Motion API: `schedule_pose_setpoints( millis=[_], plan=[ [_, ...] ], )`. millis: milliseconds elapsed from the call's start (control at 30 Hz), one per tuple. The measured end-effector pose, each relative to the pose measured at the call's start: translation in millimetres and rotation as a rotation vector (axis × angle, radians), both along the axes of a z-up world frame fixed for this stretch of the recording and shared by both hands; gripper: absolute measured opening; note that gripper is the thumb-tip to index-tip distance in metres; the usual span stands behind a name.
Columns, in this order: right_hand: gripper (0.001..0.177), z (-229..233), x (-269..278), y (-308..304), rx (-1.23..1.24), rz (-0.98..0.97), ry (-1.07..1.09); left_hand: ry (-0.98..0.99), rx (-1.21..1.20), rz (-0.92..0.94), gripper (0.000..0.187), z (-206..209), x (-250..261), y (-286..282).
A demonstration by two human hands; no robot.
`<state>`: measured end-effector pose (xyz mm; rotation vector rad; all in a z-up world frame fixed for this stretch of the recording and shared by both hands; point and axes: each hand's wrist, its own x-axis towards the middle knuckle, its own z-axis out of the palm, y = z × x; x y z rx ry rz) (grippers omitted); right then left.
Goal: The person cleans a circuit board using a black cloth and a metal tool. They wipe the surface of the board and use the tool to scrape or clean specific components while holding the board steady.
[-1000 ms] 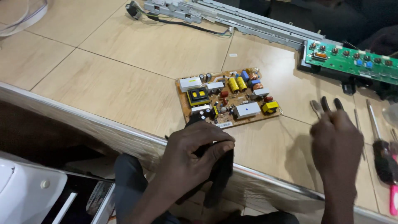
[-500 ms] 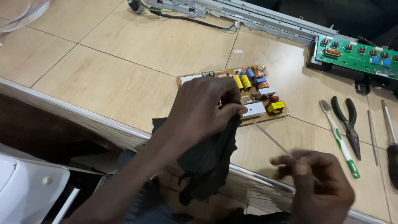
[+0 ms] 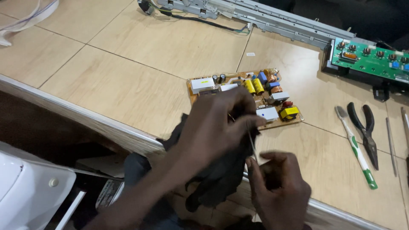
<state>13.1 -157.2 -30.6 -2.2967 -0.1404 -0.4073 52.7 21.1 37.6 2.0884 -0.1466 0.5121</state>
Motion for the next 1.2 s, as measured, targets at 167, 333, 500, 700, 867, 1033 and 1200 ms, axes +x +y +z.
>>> schedule_pose_setpoints(
  millis=[167, 333, 500, 700, 867, 1033, 1200],
  plan=[
    [0.040, 17.6, -5.9, 4.7, 0.274, 0.140, 0.056, -0.140, -0.231, 0.011, 0.006, -23.2, -55.3, -35.2],
    [0.046, 20.9, -20.9, 8.7, 0.651, 0.105, 0.327, -0.279, -0.430, 0.079, 0.007, -39.5, -81.3, -54.0],
    [0.033, 13.0, -25.4, 8.7, 0.614, -0.059, 0.192, -0.266, -0.343, -0.110, 0.014, -43.8, -86.1, -47.0],
    [0.019, 39.3, -14.4, -17.3, 0.274, 0.035, 0.241, -0.047, -0.382, -0.064, 0.022, -24.1, -75.6, -22.2],
    [0.005, 47.5, -11.3, -20.4, 0.016, 0.175, -0.010, -0.070, -0.450, -0.161, 0.008, -20.3, -60.5, -19.8],
    [0.028, 80.5, -14.9, 1.4, 0.156, -0.200, 0.040, -0.056, -0.624, -0.026, 0.001, -4.5, -60.0, -15.2],
    [0.059, 47.0, 19.3, 3.4, 0.505, 0.073, -0.010, -0.239, -0.745, -0.017, 0.013, 16.7, -60.6, -14.1]
  ],
)
